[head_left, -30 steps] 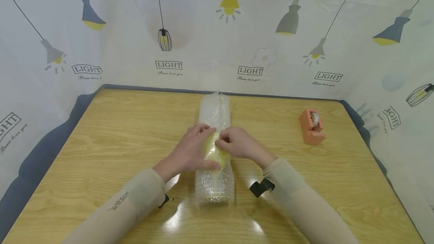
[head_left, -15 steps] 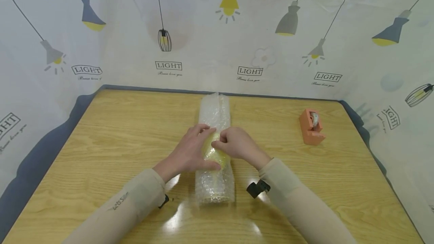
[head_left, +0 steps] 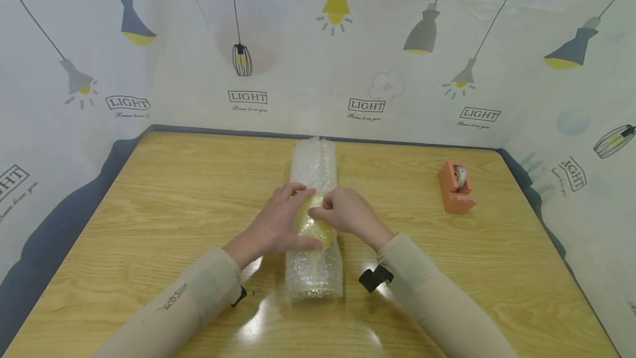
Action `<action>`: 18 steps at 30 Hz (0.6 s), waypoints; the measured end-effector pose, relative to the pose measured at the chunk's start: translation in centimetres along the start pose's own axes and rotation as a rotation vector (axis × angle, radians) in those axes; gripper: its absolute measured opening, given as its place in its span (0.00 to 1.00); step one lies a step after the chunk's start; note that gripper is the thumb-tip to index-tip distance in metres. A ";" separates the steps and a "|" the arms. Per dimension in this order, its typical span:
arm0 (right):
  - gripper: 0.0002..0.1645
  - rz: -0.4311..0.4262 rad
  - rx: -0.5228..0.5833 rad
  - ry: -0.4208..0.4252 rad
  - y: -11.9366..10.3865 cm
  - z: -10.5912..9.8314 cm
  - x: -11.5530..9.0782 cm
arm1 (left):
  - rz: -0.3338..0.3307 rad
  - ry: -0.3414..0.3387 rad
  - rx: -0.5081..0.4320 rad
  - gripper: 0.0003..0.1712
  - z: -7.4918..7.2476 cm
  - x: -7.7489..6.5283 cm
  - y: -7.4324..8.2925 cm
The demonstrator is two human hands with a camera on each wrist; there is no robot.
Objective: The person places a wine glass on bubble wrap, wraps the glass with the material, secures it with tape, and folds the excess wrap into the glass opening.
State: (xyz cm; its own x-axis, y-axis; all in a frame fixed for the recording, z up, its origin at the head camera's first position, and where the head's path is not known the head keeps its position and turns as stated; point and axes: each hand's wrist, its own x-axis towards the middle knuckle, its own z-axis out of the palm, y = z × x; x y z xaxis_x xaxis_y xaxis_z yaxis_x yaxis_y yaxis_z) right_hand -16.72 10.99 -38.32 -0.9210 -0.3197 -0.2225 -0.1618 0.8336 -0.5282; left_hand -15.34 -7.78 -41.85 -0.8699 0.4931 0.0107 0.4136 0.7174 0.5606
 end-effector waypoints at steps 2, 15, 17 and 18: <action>0.31 0.005 0.012 -0.004 0.0 -0.1 0.0 | 0.001 0.000 -0.003 0.67 0.0 0.0 0.0; 0.35 0.062 0.086 -0.049 0.9 -0.2 0.6 | 0.006 -0.001 -0.015 0.66 -0.1 -0.2 -0.3; 0.35 0.068 0.120 -0.063 1.2 -0.2 0.7 | 0.008 0.002 -0.022 0.66 -0.1 -0.2 -0.4; 0.34 0.068 0.137 -0.068 1.4 -0.2 0.7 | 0.007 0.003 -0.026 0.67 -0.1 -0.2 -0.4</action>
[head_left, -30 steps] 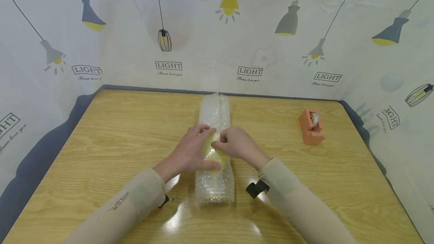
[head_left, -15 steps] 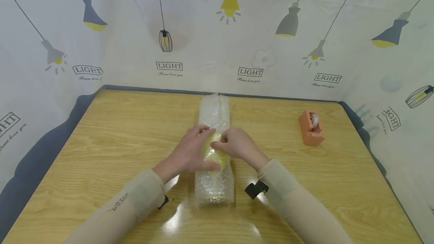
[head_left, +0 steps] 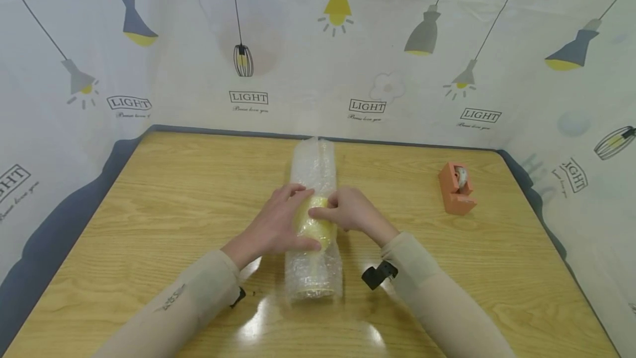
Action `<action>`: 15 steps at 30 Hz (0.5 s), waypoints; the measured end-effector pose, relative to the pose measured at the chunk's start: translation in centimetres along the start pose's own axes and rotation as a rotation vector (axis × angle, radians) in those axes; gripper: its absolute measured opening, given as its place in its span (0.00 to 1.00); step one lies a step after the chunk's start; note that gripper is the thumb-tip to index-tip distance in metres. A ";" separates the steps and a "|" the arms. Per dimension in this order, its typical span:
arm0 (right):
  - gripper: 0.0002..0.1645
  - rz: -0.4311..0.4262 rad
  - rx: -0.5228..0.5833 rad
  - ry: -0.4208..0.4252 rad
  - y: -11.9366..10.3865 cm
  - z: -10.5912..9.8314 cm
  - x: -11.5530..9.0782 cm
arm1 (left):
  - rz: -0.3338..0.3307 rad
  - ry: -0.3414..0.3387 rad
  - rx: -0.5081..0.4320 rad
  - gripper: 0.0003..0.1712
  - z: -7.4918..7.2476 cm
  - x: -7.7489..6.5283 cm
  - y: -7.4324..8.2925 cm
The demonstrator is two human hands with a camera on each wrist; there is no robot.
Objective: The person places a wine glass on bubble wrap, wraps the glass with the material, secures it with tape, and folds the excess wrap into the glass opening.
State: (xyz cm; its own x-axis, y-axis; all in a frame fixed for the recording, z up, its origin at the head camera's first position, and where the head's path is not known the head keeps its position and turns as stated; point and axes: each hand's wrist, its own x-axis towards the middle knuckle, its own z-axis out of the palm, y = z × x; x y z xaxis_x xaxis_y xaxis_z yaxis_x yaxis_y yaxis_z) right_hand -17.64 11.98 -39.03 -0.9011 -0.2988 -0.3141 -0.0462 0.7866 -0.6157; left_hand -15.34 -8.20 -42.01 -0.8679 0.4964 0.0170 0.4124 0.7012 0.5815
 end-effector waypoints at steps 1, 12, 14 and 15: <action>0.34 0.003 0.017 -0.007 0.2 0.0 0.0 | 0.000 0.000 -0.002 0.67 0.0 0.0 0.0; 0.32 0.026 0.072 -0.026 1.8 -0.2 0.1 | 0.000 -0.007 -0.012 0.67 -0.1 -0.1 0.0; 0.32 0.032 0.082 -0.025 2.1 -0.2 0.1 | -0.002 -0.006 -0.018 0.67 -0.2 -0.1 0.0; 0.32 0.032 0.085 -0.025 2.3 -0.2 0.1 | -0.004 -0.005 -0.021 0.67 -0.2 -0.1 0.0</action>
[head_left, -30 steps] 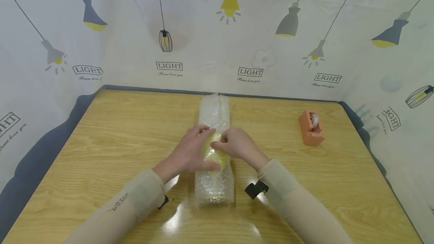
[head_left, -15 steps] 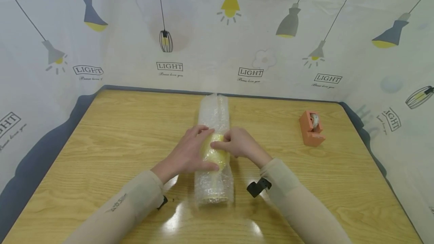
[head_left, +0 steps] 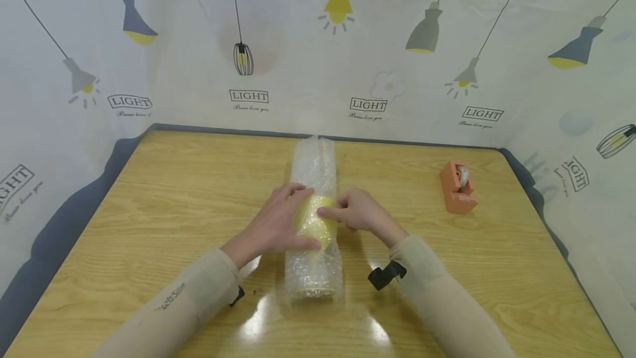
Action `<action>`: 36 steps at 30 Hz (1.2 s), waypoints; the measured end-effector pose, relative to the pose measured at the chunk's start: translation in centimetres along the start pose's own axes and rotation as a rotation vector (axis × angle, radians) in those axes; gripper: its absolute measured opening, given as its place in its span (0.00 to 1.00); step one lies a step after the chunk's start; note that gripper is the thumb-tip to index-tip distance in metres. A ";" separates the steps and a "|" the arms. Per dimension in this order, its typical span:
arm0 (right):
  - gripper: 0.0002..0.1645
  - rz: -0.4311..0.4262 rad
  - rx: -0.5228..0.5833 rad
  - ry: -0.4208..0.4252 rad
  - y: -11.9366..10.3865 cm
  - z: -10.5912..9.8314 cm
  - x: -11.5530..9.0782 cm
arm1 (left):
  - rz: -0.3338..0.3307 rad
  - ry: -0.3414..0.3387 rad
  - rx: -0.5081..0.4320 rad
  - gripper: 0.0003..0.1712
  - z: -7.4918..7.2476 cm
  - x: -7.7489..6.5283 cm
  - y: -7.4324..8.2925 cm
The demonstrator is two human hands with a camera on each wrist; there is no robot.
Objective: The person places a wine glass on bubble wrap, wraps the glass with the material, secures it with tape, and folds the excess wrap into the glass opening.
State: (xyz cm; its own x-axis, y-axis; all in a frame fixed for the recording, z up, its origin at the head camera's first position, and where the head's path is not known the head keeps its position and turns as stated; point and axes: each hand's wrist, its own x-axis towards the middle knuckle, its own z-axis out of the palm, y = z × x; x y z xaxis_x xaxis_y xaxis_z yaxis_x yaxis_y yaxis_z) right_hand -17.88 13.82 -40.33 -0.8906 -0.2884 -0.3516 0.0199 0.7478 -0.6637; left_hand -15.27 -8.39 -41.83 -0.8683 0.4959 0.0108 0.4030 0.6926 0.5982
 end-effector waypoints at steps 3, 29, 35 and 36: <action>0.33 -0.002 0.001 0.003 0.4 0.0 0.0 | -0.004 0.002 -0.005 0.67 -0.1 -0.1 0.0; 0.33 0.063 0.137 0.017 1.5 1.1 0.0 | -0.028 0.013 -0.134 0.66 0.2 -0.2 -0.9; 0.34 0.062 0.151 0.017 1.6 1.2 0.0 | -0.029 0.070 -0.182 0.46 0.2 -0.1 -0.7; 0.34 0.060 0.151 0.017 1.6 1.2 0.0 | -0.019 0.087 -0.189 0.43 0.3 -0.1 -0.8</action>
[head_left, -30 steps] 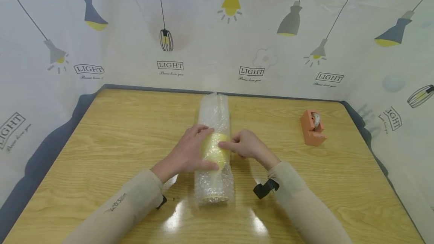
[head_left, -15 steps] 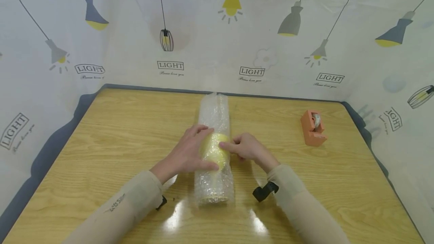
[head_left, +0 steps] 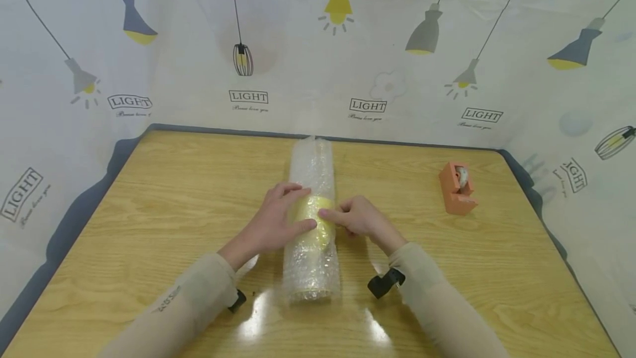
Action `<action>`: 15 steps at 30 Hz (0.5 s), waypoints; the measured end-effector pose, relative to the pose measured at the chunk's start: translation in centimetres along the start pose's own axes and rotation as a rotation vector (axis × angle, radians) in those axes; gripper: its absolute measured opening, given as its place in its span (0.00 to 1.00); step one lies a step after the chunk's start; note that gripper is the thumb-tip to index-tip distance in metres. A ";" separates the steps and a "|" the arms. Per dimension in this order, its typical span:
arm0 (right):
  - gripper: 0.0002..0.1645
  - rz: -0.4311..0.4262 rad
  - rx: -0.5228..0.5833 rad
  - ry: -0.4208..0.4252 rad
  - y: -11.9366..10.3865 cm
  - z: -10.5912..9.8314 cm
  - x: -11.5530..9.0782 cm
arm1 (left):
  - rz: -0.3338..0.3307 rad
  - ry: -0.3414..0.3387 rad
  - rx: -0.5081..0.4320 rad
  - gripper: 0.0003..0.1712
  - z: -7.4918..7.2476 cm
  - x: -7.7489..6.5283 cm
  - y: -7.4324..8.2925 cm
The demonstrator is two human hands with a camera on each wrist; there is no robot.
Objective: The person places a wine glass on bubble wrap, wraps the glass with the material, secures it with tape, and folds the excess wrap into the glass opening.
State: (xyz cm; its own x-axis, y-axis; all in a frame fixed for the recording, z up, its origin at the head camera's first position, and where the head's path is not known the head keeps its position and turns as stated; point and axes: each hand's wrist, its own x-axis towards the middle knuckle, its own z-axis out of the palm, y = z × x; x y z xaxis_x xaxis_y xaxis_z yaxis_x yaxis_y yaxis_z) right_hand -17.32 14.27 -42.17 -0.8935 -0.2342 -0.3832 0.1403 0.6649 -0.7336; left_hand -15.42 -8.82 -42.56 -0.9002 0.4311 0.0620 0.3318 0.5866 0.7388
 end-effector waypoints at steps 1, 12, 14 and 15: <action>0.35 -0.002 0.003 0.000 0.0 0.0 0.0 | 0.011 0.016 -0.003 0.40 0.0 0.0 -0.1; 0.35 -0.009 0.023 -0.003 -0.1 0.3 0.1 | 0.022 0.092 -0.023 0.33 0.3 0.3 -0.6; 0.34 -0.007 0.025 -0.005 -0.1 0.3 0.1 | 0.023 0.104 -0.023 0.33 0.3 0.3 -0.7; 0.34 -0.004 0.028 -0.004 -0.1 0.3 0.1 | 0.020 0.110 -0.022 0.33 0.3 0.4 -0.7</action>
State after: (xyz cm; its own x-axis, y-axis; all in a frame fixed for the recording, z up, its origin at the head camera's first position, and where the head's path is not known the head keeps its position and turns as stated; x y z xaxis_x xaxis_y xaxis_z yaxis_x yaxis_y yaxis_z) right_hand -17.30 13.98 -42.27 -0.8922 -0.2400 -0.3825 0.1485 0.6441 -0.7504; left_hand -15.90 -8.89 -43.30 -0.9193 0.3639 0.1497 0.3450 0.5625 0.7514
